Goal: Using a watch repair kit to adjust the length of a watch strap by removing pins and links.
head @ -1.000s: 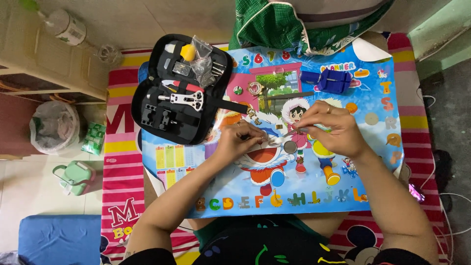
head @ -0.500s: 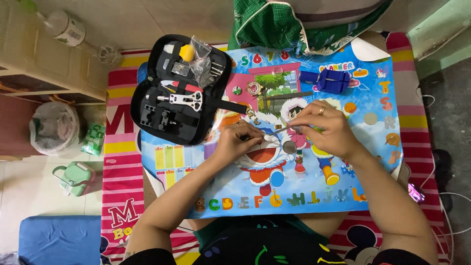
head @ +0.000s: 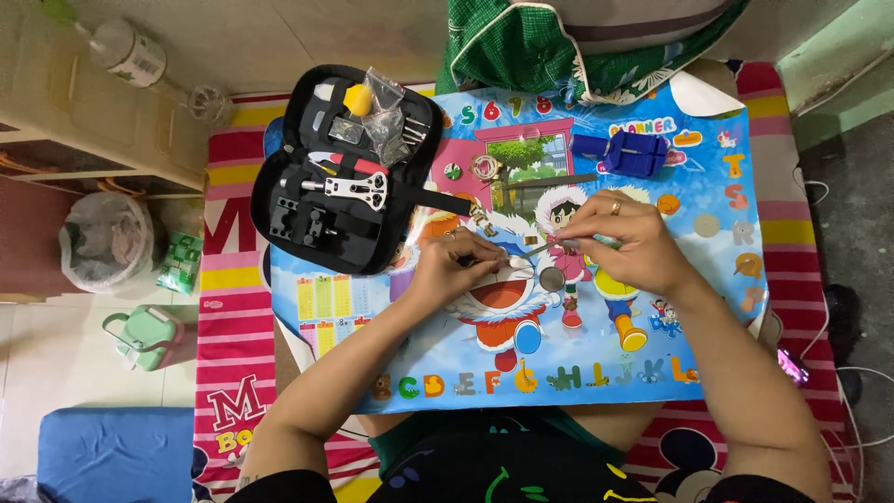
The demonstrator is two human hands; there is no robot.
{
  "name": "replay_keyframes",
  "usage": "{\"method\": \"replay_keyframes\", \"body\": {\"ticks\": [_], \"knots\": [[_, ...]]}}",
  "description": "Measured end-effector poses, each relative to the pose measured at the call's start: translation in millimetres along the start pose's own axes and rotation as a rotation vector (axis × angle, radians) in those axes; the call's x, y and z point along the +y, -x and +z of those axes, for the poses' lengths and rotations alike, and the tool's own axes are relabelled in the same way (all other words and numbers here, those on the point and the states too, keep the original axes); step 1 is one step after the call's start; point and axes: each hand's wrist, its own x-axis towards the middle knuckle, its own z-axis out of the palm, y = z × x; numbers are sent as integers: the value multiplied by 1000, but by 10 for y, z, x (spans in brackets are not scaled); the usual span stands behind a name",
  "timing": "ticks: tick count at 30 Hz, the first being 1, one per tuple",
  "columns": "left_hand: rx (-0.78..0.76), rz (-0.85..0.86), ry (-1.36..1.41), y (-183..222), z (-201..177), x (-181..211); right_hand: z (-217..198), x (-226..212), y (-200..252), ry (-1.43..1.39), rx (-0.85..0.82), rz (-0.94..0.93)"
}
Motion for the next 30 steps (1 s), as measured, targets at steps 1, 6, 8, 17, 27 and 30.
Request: {"method": "replay_keyframes", "body": {"ticks": [1, 6, 8, 17, 27, 30], "knots": [[-2, 0, -1, 6, -4, -28, -11, 38, 13, -1, 2, 0], [34, 31, -13, 21, 25, -121, -18, 99, 24, -11, -18, 44], [34, 26, -5, 21, 11, -121, -32, 130, 55, -78, -22, 72], [35, -39, 25, -10, 7, -44, 58, 149, 66, -126, -17, 117], [212, -333, 230, -63, -44, -13, 39, 276, 115, 190, 182, 5], [258, -401, 252, -47, -36, -38, 99, 392, 149, 414, 204, -78]]}}
